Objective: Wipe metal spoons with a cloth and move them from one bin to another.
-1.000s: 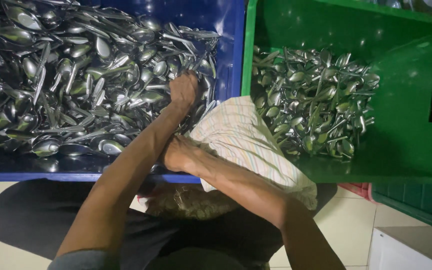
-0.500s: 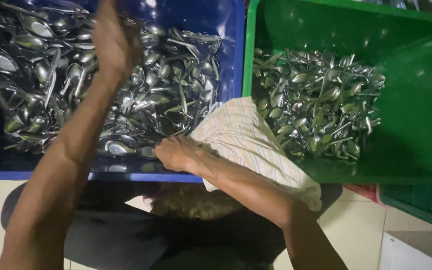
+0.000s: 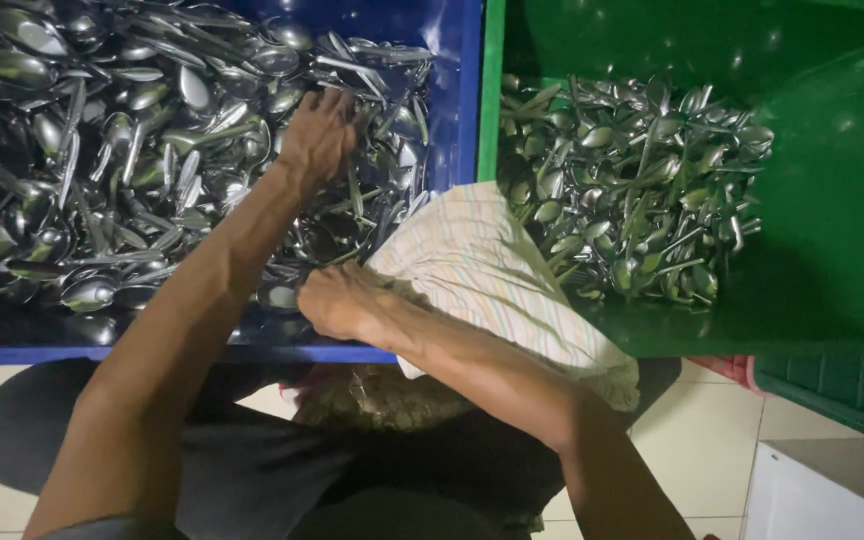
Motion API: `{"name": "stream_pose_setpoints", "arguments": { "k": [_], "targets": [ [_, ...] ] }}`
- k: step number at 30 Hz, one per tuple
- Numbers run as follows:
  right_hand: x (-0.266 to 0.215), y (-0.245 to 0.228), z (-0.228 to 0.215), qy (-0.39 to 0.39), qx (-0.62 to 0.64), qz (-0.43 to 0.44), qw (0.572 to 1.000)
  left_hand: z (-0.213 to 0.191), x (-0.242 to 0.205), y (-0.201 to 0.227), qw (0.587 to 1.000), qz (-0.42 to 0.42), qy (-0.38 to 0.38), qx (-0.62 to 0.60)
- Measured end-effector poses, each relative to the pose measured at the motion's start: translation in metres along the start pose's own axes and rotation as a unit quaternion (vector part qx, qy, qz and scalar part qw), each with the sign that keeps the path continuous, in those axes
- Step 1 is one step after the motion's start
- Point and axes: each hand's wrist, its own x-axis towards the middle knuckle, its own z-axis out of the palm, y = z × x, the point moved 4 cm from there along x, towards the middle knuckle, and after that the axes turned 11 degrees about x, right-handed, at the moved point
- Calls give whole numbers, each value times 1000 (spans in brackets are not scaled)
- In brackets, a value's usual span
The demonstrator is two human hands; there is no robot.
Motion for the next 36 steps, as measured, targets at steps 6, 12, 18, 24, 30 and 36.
{"name": "stream_pose_setpoints", "arguments": {
  "k": [6, 12, 18, 24, 30, 36],
  "targets": [
    [3, 2, 5, 1, 14, -5, 1000, 3, 13, -11, 964, 81, -39, 251],
    [-2, -5, -3, 1, 50, 12, 999, -30, -24, -6, 959, 133, -76, 238],
    [-4, -4, -11, -12, 14, 36, 999, -37, -44, -35, 966, 84, 24, 244],
    [-8, -4, -13, -4, 38, 32, 999, -22, -52, -38, 991, 47, -7, 123],
    [9, 18, 10, 56, 26, -19, 998, 5, -1, 4, 995, 75, 58, -5],
    [-22, -19, -37, 37, 206, 144, 967, 35, 26, 12, 989, -76, 123, 36]
  ]
}}
